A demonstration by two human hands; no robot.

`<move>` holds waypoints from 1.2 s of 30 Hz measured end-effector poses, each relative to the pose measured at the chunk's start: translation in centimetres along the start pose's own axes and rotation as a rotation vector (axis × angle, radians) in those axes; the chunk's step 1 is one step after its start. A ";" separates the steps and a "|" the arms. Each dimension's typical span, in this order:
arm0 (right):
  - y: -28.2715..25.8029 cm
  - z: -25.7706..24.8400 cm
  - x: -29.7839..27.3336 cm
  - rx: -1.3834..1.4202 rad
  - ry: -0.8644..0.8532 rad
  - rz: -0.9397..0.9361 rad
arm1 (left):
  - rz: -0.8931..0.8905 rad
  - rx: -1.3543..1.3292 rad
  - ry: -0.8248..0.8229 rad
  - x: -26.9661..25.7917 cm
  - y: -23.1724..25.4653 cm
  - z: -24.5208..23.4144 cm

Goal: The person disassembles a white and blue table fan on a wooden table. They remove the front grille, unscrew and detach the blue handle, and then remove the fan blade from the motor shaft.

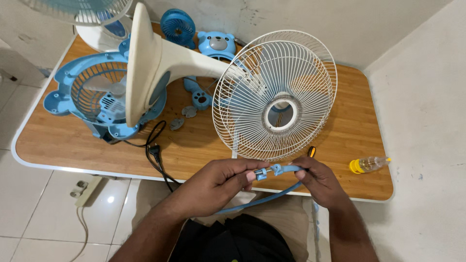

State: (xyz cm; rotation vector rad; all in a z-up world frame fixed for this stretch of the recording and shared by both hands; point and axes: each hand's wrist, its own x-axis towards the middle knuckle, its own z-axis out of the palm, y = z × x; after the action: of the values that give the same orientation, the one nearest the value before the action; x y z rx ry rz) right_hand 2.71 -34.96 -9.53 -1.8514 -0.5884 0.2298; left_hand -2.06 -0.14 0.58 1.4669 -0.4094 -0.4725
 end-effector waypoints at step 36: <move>-0.9 -0.4 -0.4 -0.016 -0.035 0.036 | -0.136 0.174 0.022 -0.2 1.4 0.2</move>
State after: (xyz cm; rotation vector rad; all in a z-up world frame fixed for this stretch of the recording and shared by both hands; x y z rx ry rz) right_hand 2.23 -35.25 -8.64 -1.8773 -0.5828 0.2820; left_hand -2.28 -0.11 2.03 1.6741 -0.3411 -0.5389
